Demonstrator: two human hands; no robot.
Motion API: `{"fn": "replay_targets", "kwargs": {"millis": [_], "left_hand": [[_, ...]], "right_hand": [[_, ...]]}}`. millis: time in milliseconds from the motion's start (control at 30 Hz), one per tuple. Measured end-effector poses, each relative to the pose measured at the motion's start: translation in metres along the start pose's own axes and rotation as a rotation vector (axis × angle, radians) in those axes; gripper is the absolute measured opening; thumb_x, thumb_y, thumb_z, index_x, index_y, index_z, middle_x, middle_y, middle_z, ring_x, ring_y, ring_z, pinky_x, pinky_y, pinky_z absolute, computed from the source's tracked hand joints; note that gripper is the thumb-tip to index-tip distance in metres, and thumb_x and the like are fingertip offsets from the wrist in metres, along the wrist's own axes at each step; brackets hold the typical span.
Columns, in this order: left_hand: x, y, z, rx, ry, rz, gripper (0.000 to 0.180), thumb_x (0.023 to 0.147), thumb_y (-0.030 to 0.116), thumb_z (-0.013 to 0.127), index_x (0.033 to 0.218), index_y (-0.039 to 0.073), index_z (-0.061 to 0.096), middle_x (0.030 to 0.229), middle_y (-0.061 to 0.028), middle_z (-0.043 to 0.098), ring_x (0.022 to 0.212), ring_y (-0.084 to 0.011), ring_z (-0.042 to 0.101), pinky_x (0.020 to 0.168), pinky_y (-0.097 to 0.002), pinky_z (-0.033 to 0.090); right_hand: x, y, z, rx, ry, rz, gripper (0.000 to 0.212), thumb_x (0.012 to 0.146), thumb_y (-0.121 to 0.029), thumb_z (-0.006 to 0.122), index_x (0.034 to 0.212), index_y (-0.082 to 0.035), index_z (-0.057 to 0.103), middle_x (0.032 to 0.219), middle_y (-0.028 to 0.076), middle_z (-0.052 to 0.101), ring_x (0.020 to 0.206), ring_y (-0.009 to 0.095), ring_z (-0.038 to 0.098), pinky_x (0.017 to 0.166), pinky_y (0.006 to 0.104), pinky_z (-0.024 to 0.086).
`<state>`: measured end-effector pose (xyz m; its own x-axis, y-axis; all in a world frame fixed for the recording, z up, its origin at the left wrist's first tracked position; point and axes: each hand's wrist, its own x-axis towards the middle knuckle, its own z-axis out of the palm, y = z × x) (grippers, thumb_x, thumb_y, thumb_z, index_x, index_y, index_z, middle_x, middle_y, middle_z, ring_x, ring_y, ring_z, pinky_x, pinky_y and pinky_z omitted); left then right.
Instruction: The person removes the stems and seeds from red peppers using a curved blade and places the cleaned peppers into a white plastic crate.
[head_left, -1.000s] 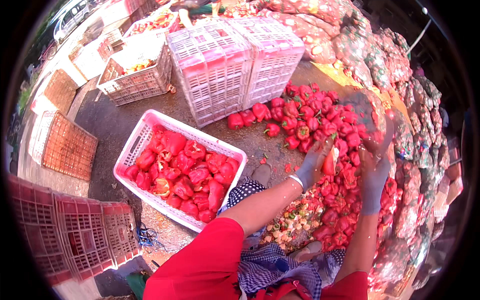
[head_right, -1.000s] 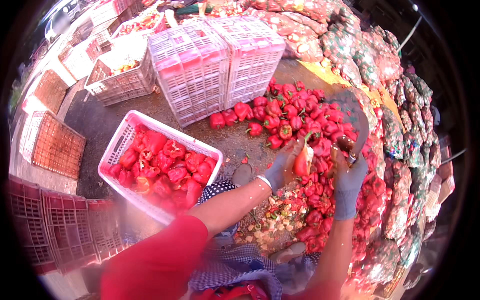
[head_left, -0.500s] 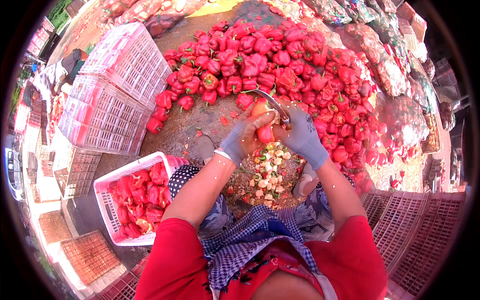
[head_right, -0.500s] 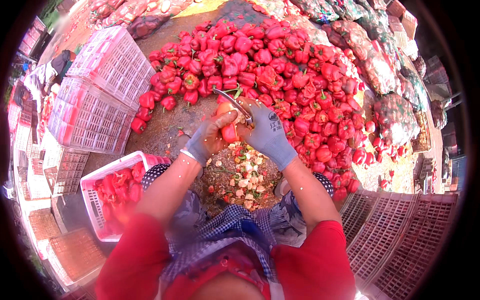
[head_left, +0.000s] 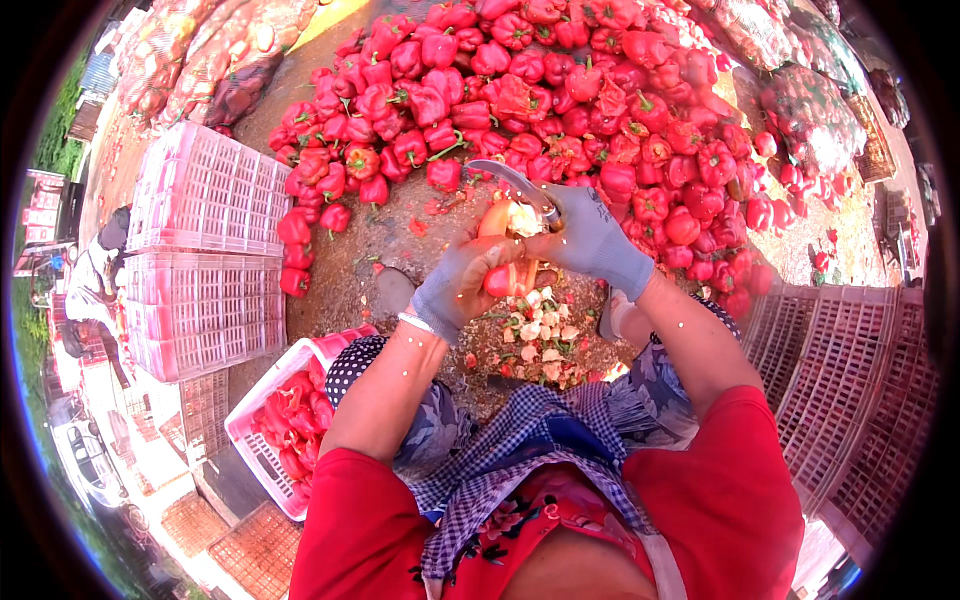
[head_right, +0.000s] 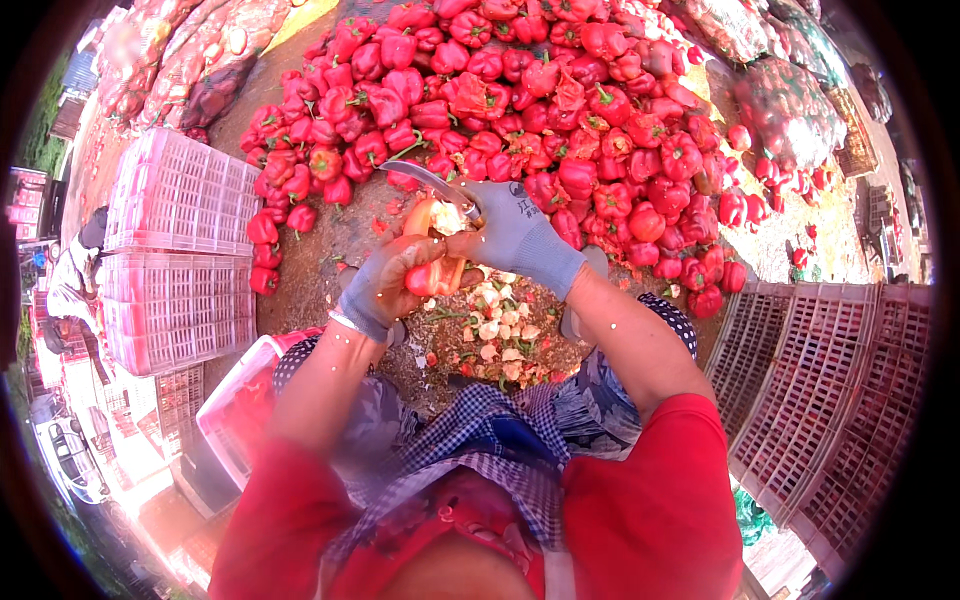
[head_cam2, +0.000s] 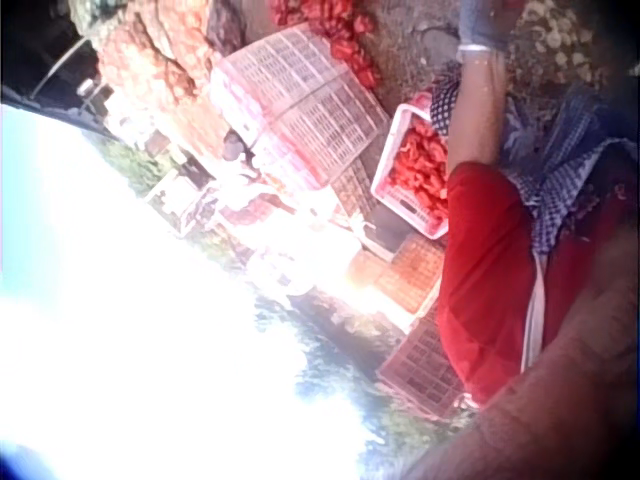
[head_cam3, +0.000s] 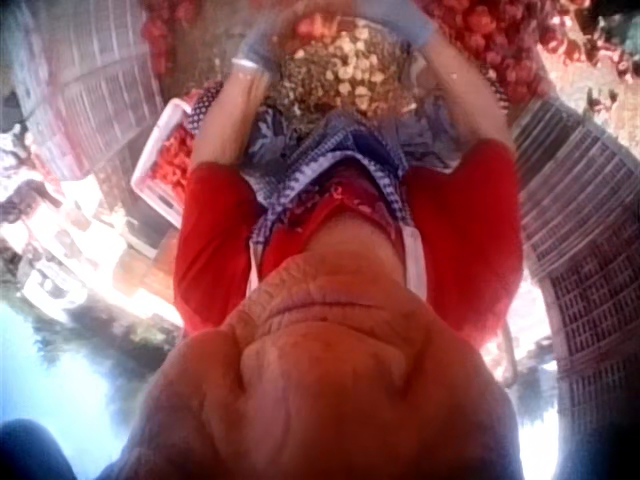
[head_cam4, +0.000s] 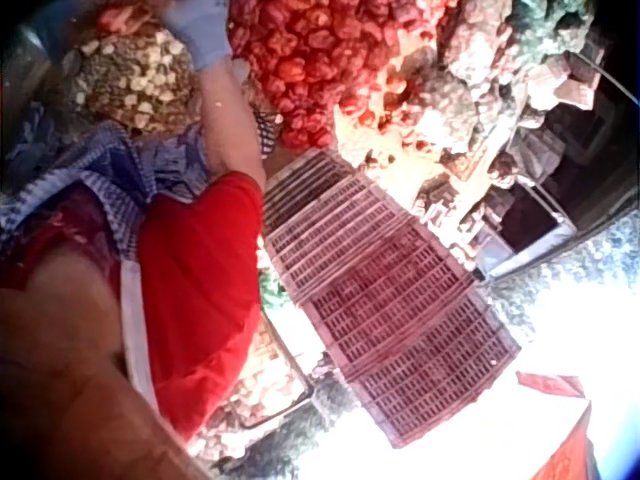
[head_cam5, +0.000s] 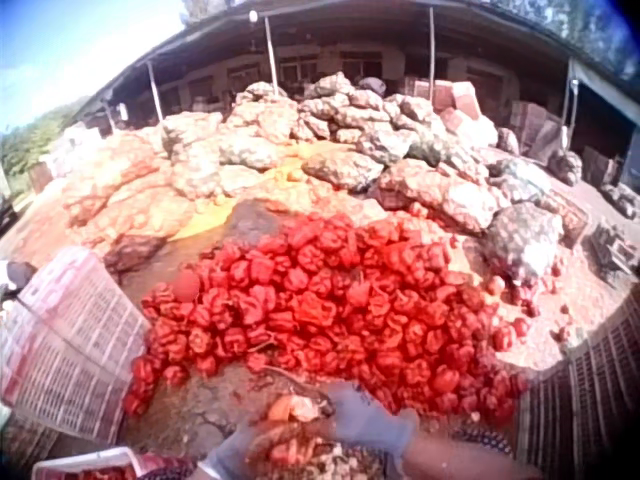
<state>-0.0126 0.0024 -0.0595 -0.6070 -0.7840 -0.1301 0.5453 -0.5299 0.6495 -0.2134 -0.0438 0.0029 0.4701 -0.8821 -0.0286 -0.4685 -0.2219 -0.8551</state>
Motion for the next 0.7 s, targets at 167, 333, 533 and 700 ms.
{"fn": "replay_targets", "kwargs": {"millis": [167,333,533,700], "left_hand": [[0.000,0.023,0.030,0.153,0.075,-0.089,0.054,0.093,0.023,0.060,0.136,0.002,0.036,0.127,-0.0163,0.055,0.119,-0.0276,0.056,0.104,-0.0520,0.044],[0.008,0.019,0.032,-0.077,0.117,-0.135,0.067,0.087,0.005,0.065,0.142,0.009,0.028,0.127,-0.0166,0.053,0.112,-0.0322,0.059,0.088,-0.0561,0.055],[0.001,0.004,0.016,0.211,0.268,-0.066,0.063,0.086,-0.001,0.061,0.140,0.011,0.033,0.121,-0.0122,0.056,0.107,-0.0306,0.061,0.082,-0.0551,0.058],[0.007,0.023,0.048,0.072,0.258,-0.184,0.059,0.083,-0.003,0.061,0.136,0.009,0.038,0.118,-0.0127,0.057,0.096,-0.0277,0.064,0.079,-0.0533,0.059]], "right_hand": [[-0.004,0.003,-0.009,0.202,-0.073,0.222,0.055,0.067,-0.027,0.076,0.112,0.000,0.061,0.082,0.012,0.063,0.075,0.017,0.061,0.068,0.0337,0.049],[-0.008,0.017,-0.003,0.116,-0.024,0.047,0.053,0.072,-0.029,0.071,0.116,-0.003,0.060,0.089,0.016,0.065,0.083,0.027,0.065,0.073,0.0399,0.050],[-0.014,0.013,0.021,-0.258,0.012,-0.015,0.049,0.073,-0.030,0.071,0.113,-0.004,0.058,0.094,0.021,0.064,0.088,0.035,0.065,0.074,0.0429,0.051],[-0.010,0.019,0.005,-0.034,-0.096,0.120,0.043,0.073,-0.030,0.070,0.105,-0.002,0.062,0.081,0.019,0.064,0.077,0.032,0.066,0.067,0.0421,0.050]]}}
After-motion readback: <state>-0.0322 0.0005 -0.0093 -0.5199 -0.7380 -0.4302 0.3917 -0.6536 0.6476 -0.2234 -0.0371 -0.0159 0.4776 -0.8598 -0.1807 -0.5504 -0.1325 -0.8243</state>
